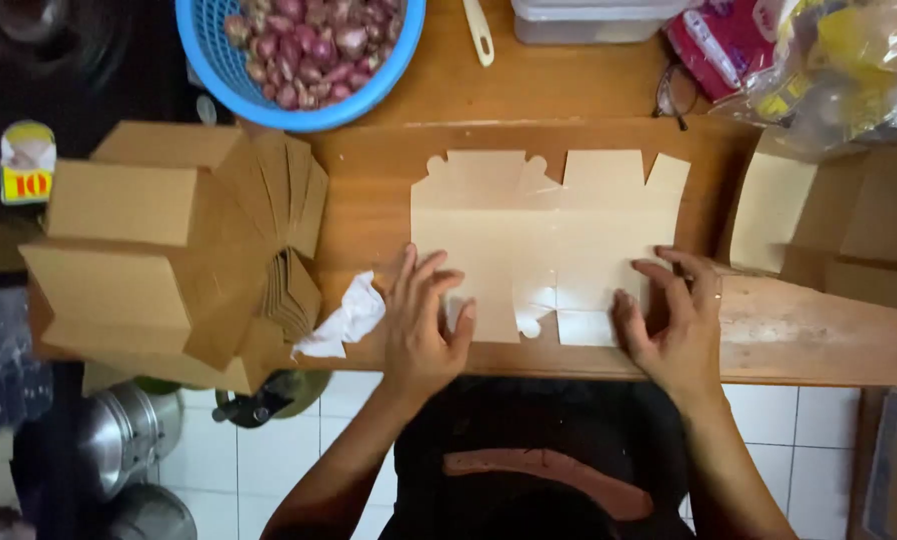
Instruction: The person folds a flat cardboard sheet into a small rectangular box by hand. They crease the pre-scored lines, fold up the sides, and tuck the tabs to form the box structure. The finished box is placed on the table.
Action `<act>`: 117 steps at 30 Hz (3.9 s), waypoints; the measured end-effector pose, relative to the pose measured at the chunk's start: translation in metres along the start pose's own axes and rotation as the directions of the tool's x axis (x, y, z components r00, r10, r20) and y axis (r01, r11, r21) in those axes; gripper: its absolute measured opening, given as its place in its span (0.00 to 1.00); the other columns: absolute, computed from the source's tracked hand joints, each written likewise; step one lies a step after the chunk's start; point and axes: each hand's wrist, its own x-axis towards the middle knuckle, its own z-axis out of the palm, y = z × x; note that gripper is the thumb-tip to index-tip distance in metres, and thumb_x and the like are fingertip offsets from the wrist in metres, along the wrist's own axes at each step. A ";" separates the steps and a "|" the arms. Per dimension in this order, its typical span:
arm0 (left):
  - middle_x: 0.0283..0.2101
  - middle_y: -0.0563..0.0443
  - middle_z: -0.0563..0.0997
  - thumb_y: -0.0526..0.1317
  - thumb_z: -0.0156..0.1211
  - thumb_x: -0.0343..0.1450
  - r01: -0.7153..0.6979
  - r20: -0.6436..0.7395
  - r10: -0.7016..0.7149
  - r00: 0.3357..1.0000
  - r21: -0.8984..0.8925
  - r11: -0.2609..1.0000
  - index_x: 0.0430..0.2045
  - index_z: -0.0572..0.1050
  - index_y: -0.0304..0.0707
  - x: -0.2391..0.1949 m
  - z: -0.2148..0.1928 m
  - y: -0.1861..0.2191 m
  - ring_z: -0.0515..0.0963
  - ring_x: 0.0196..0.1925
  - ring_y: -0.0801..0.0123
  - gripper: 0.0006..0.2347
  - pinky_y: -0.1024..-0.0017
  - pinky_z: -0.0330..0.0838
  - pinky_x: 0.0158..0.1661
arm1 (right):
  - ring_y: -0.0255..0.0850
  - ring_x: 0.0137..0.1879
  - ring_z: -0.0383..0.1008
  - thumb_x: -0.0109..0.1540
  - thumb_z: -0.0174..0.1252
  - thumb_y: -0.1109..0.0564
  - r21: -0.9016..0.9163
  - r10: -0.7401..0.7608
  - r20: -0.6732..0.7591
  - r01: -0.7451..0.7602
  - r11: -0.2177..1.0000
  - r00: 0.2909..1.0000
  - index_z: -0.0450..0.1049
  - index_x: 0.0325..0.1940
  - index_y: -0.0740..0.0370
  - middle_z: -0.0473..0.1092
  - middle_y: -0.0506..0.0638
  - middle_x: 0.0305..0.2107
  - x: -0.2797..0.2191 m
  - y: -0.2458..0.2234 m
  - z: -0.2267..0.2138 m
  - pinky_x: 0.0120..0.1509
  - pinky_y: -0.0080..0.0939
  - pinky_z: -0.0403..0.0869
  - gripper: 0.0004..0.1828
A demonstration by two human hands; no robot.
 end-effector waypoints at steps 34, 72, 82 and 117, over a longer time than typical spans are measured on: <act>0.54 0.48 0.73 0.40 0.60 0.67 -0.025 -0.009 0.027 1.000 0.178 0.984 0.40 0.74 0.44 -0.019 0.021 0.003 0.61 0.67 0.39 0.10 0.48 0.62 0.54 | 0.58 0.59 0.68 0.62 0.61 0.57 0.031 -0.037 0.039 0.036 0.999 0.999 0.72 0.53 0.59 0.64 0.59 0.53 -0.021 0.032 -0.012 0.64 0.54 0.67 0.15; 0.41 0.45 0.73 0.36 0.53 0.71 -0.504 0.452 0.405 0.795 0.119 0.856 0.43 0.73 0.35 0.015 -0.043 -0.024 0.72 0.54 0.54 0.09 0.58 0.63 0.57 | 0.52 0.50 0.73 0.61 0.54 0.55 -0.212 -0.658 0.367 0.748 0.629 0.657 0.75 0.41 0.62 0.71 0.56 0.38 0.012 -0.071 0.043 0.50 0.46 0.70 0.10; 0.32 0.50 0.77 0.45 0.61 0.69 -0.232 0.350 0.200 0.915 0.051 0.971 0.36 0.76 0.44 0.013 -0.016 -0.038 0.77 0.42 0.58 0.08 0.61 0.68 0.45 | 0.47 0.39 0.73 0.65 0.54 0.54 0.029 -0.483 0.361 0.508 0.861 0.798 0.74 0.36 0.58 0.69 0.49 0.29 0.033 -0.071 0.060 0.43 0.43 0.69 0.08; 0.37 0.54 0.72 0.50 0.64 0.68 -0.072 0.089 0.050 0.995 0.253 0.965 0.30 0.69 0.46 0.011 0.030 0.002 0.72 0.42 0.60 0.12 0.63 0.63 0.38 | 0.56 0.58 0.65 0.62 0.54 0.41 -0.309 -0.296 0.508 0.491 0.814 0.809 0.59 0.69 0.63 0.62 0.56 0.60 0.120 -0.018 0.090 0.49 0.56 0.63 0.36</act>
